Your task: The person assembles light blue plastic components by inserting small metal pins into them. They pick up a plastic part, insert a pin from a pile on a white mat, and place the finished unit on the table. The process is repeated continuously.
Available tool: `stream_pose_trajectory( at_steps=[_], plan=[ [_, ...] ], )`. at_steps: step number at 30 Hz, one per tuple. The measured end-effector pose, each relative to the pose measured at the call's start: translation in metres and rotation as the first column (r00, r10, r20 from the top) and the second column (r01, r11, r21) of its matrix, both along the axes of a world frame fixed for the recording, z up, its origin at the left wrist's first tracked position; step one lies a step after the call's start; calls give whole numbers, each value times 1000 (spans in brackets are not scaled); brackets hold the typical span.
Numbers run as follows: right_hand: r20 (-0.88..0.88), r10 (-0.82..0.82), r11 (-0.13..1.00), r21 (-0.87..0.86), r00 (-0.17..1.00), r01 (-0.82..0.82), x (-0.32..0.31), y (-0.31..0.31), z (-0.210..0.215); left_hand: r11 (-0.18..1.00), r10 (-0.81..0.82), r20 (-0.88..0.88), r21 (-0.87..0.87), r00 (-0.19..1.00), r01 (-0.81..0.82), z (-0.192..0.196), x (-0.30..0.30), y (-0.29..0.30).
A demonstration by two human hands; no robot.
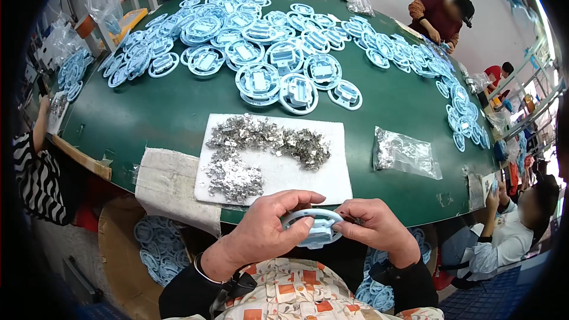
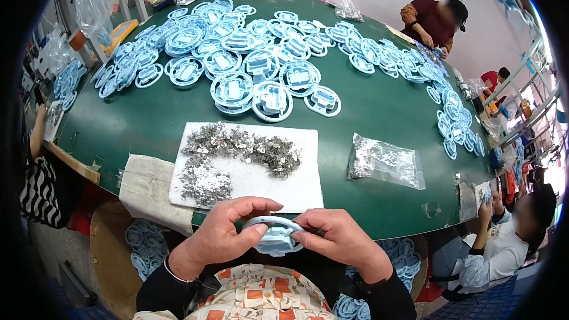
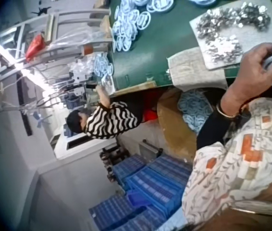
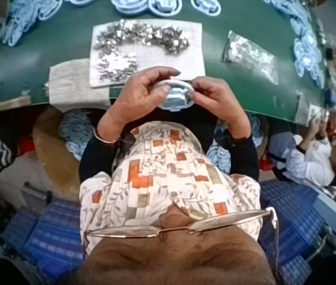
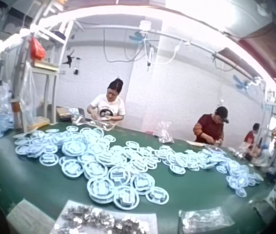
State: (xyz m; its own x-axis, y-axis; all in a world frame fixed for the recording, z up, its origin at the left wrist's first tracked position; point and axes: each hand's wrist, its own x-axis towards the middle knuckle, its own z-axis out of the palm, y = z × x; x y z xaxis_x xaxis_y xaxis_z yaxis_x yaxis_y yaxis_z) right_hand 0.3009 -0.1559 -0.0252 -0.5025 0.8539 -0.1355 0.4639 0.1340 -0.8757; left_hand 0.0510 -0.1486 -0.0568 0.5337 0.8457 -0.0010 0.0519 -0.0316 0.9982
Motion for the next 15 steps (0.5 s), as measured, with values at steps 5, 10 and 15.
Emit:
stream_pose_trajectory(
  at_steps=[5,10,15],
  plan=[
    [83,145,989,21,986,-148,-16,27,14,997,-45,-2,61,999,45,4,-11,6],
    [180,-75,898,440,981,-12,-58,75,-6,935,158,187,-343,970,-86,-23,-23,-9],
    [377,-112,726,663,919,-183,-102,114,-37,922,77,229,-386,970,18,-40,-27,-17]
  ],
)
